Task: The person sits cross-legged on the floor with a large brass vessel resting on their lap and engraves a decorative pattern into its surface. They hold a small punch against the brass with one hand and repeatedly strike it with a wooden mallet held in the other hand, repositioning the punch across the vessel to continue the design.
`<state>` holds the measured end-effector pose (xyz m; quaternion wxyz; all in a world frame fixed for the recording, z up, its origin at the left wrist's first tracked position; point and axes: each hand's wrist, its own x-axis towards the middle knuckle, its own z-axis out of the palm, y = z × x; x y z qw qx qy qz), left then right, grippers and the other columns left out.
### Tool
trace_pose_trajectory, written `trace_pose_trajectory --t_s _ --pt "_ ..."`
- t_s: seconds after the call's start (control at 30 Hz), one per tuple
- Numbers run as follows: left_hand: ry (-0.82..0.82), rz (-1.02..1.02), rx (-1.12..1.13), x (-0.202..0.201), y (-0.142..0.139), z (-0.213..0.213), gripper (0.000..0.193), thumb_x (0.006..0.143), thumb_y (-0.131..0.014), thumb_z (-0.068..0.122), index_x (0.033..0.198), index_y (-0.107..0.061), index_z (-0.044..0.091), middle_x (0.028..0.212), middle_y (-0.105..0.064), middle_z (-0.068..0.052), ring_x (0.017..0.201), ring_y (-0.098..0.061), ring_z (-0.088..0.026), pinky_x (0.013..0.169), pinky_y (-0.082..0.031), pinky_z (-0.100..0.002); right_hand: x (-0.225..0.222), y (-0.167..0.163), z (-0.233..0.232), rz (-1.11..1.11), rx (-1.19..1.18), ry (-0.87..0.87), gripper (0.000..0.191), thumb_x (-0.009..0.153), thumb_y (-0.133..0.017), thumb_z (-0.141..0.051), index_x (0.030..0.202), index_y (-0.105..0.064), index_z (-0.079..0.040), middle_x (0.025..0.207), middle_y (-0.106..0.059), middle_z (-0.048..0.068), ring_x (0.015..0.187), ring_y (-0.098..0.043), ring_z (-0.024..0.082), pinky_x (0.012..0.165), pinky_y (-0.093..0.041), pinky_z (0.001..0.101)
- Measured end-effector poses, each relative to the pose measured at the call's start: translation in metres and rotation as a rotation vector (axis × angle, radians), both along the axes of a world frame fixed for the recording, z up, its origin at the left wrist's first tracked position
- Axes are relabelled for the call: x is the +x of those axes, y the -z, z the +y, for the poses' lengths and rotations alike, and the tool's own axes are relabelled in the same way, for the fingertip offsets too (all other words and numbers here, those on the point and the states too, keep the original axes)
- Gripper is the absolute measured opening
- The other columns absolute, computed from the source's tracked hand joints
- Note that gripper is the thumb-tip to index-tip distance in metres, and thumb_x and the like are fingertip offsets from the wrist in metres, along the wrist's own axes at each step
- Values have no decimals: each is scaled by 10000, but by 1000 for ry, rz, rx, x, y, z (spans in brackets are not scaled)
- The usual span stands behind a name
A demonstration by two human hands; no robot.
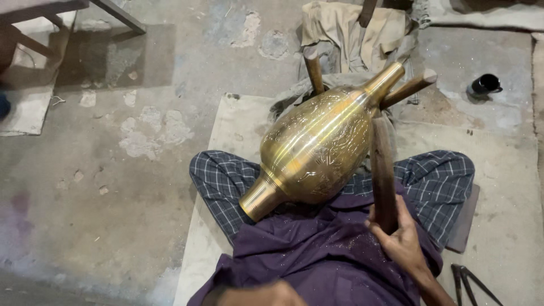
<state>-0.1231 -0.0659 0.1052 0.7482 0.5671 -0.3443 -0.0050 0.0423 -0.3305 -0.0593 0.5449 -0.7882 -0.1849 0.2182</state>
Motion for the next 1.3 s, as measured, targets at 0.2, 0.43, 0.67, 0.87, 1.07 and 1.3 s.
trace_pose_trajectory --t_s 0.2,0.43,0.67,0.87,1.07,1.3 --pt "-963 338 504 18 56 46 354 1041 -546 344 1094 -770 75 894 -829 -49 499 -533 -143 477 -424 -290 0 6 14 383 132 -14 729 771 -732 51 1427 -453 -99 1132 -636 83 834 -649 217 649 -581 408" --pt "-1381 649 465 80 147 113 452 1039 -554 485 1052 -759 82 801 -591 36 558 -479 -62 484 -384 -225 -11 10 31 715 395 -47 883 673 -678 147 1483 -383 -46 1512 -475 153 1377 -535 376 1093 -493 523" --pt "-1134 1068 199 89 153 112 509 966 -615 586 796 -648 108 517 -366 105 419 -332 -61 387 -242 -262 -17 26 45 816 552 -43 895 668 -665 168 1482 -359 -42 1516 -429 165 1454 -424 386 1151 -416 552" --pt "-1267 1014 387 93 149 104 578 968 -609 620 761 -656 82 596 -440 58 541 -417 -82 489 -329 -287 -20 21 50 690 587 -189 852 697 -662 160 1476 -366 -19 1509 -392 148 1523 -350 375 1227 -341 525" --pt "-1295 811 537 96 142 104 578 947 -621 571 1225 -742 79 775 -680 -58 734 -609 -158 664 -499 -318 -24 17 57 719 667 -168 847 687 -655 158 1465 -365 -9 1478 -393 127 1524 -337 399 1221 -305 549" --pt "-1290 679 449 86 143 94 513 994 -619 452 1331 -680 70 1254 -750 -168 1195 -702 -241 970 -544 -358 -22 14 67 703 737 -184 794 710 -652 147 1442 -377 12 1504 -362 90 1522 -346 403 1228 -339 542"
